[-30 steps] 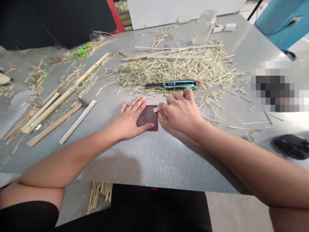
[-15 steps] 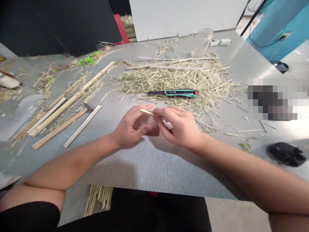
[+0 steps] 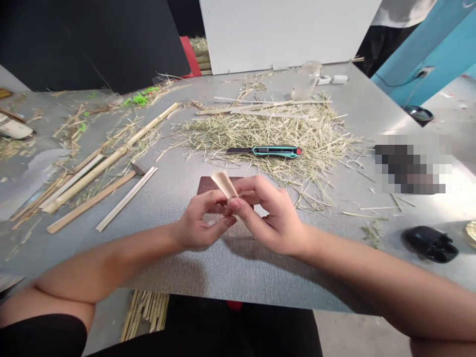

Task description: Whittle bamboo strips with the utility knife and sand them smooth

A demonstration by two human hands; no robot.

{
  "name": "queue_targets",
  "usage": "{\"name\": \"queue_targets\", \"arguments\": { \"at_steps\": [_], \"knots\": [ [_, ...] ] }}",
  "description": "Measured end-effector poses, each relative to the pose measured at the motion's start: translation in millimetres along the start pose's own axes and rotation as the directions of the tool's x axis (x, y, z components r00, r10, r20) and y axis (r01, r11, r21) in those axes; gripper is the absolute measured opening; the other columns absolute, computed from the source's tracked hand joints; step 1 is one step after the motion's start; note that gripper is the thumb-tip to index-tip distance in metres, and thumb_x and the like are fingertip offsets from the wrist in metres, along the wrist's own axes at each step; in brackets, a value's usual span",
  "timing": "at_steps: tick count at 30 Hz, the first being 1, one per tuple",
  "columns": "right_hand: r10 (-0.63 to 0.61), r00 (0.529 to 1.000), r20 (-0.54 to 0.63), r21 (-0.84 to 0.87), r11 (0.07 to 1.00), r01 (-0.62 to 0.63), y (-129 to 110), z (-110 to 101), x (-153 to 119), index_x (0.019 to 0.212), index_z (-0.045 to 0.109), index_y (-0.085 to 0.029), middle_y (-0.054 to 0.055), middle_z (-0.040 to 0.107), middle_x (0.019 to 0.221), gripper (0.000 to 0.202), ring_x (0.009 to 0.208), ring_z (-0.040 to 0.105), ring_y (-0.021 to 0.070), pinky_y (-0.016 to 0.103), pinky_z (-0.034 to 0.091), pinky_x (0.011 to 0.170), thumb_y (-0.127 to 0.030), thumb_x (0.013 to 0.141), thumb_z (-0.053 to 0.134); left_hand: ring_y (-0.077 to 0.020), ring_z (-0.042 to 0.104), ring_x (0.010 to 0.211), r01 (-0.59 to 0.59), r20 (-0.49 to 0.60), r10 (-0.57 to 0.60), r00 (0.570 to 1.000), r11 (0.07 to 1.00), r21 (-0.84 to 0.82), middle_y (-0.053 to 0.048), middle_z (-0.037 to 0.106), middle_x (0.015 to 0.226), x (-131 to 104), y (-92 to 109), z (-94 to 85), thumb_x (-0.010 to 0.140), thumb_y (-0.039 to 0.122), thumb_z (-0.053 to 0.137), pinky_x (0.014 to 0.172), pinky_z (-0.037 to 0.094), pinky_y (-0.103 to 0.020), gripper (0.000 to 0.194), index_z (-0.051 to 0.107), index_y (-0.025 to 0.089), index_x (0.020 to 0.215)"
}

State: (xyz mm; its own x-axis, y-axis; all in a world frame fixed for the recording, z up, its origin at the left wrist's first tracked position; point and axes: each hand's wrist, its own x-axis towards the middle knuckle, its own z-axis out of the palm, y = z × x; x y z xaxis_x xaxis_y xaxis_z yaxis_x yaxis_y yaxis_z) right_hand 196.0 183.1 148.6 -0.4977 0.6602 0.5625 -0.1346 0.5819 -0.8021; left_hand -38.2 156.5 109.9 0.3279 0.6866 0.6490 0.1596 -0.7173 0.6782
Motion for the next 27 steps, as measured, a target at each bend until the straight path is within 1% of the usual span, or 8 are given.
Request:
{"name": "queue_targets", "arguments": {
  "at_steps": [7, 10, 12, 15, 17, 19, 23, 27],
  "knots": [
    [0.025, 1.0, -0.004, 0.047, 0.999, -0.025, 0, 3, -8, 0.141, 0.066, -0.032, 0.006, 0.083, 0.123, 0.024, 0.099, 0.086, 0.0207, 0.036, 0.069, 0.08, -0.029, 0.118, 0.074, -0.02, 0.083, 0.097, 0.166, 0.047, -0.161, 0.986, 0.978, -0.126, -0.005, 0.084, 0.117, -2, -2, -1.5, 0.109, 0.035, 0.091, 0.082, 0.074, -0.034, 0.036, 0.073, 0.028, 0.14],
    [0.052, 0.998, 0.03, 0.029, 0.998, -0.053, -5, 1, -1, 0.14, 0.061, -0.032, 0.01, 0.078, 0.145, 0.018, 0.103, 0.084, 0.0212, 0.045, 0.071, 0.092, -0.04, 0.124, 0.061, -0.0251, 0.086, 0.108, 0.279, 0.201, -0.225, 0.953, 0.91, -0.306, -0.009, 0.085, 0.123, 1, 0, -2.9, 0.109, 0.056, 0.092, 0.092, 0.074, -0.04, 0.046, 0.072, 0.028, 0.14],
    [0.09, 0.99, 0.112, -0.16, 0.985, -0.072, -5, -11, 12, 0.14, 0.062, -0.031, 0.011, 0.076, 0.152, 0.023, 0.12, 0.082, 0.025, 0.054, 0.066, 0.112, -0.046, 0.126, 0.051, -0.023, 0.084, 0.093, 0.391, 0.313, -0.274, 0.909, 0.822, -0.414, -0.007, 0.084, 0.107, 1, 3, -3.5, 0.113, 0.065, 0.084, 0.082, 0.072, -0.037, 0.044, 0.074, 0.027, 0.134],
    [0.084, 0.996, 0.007, -0.562, 0.824, -0.066, 13, -46, 34, 0.143, 0.069, -0.028, 0.015, 0.079, 0.147, 0.041, 0.142, 0.073, 0.0324, 0.06, 0.054, 0.127, -0.052, 0.126, 0.041, -0.0117, 0.049, 0.05, 0.504, 0.283, -0.417, 0.864, 0.73, -0.462, 0.007, 0.056, 0.065, 3, 6, -5.7, 0.121, 0.061, 0.074, 0.048, 0.041, -0.027, 0.038, 0.071, 0.026, 0.108],
    [0.053, 0.975, -0.215, -0.8, 0.564, -0.207, 37, -73, 43, 0.144, 0.075, -0.025, 0.018, 0.079, 0.144, 0.047, 0.147, 0.065, 0.0374, 0.063, 0.046, 0.128, -0.05, 0.124, 0.041, -0.0106, 0.036, 0.051, 0.452, 0.162, -0.424, 0.891, 0.805, -0.384, 0.008, 0.046, 0.064, 5, 6, -8.3, 0.119, 0.06, 0.078, 0.048, 0.031, -0.028, 0.042, 0.068, 0.026, 0.097],
    [0.098, 0.968, -0.23, -0.875, 0.414, -0.25, 67, -96, 45, 0.151, 0.077, -0.023, 0.019, 0.077, 0.151, 0.051, 0.151, 0.06, 0.0418, 0.065, 0.041, 0.127, -0.05, 0.122, 0.044, -0.0114, 0.034, 0.054, 0.396, 0.103, -0.384, 0.918, 0.864, -0.312, 0.009, 0.043, 0.066, 7, 4, -11.0, 0.119, 0.059, 0.079, 0.051, 0.03, -0.029, 0.038, 0.069, 0.027, 0.101],
    [0.192, 0.971, -0.144, -0.923, 0.328, -0.201, 110, -110, 38, 0.165, 0.073, -0.026, 0.017, 0.073, 0.158, 0.057, 0.152, 0.053, 0.0427, 0.066, 0.035, 0.127, -0.048, 0.122, 0.044, -0.0121, 0.035, 0.053, 0.388, 0.157, -0.358, 0.92, 0.884, -0.26, 0.011, 0.041, 0.066, 8, 1, -14.4, 0.124, 0.054, 0.071, 0.051, 0.027, -0.029, 0.025, 0.069, 0.029, 0.12],
    [0.224, 0.964, -0.143, -0.943, 0.266, -0.202, 117, -102, 35, 0.157, 0.078, -0.024, 0.019, 0.071, 0.153, 0.057, 0.147, 0.052, 0.0421, 0.066, 0.033, 0.126, -0.051, 0.123, 0.041, -0.0109, 0.035, 0.055, 0.423, 0.218, -0.384, 0.897, 0.888, -0.18, 0.007, 0.042, 0.063, 9, 10, -16.4, 0.127, 0.052, 0.062, 0.051, 0.025, -0.03, 0.055, 0.055, 0.024, 0.08]
  ]
}}
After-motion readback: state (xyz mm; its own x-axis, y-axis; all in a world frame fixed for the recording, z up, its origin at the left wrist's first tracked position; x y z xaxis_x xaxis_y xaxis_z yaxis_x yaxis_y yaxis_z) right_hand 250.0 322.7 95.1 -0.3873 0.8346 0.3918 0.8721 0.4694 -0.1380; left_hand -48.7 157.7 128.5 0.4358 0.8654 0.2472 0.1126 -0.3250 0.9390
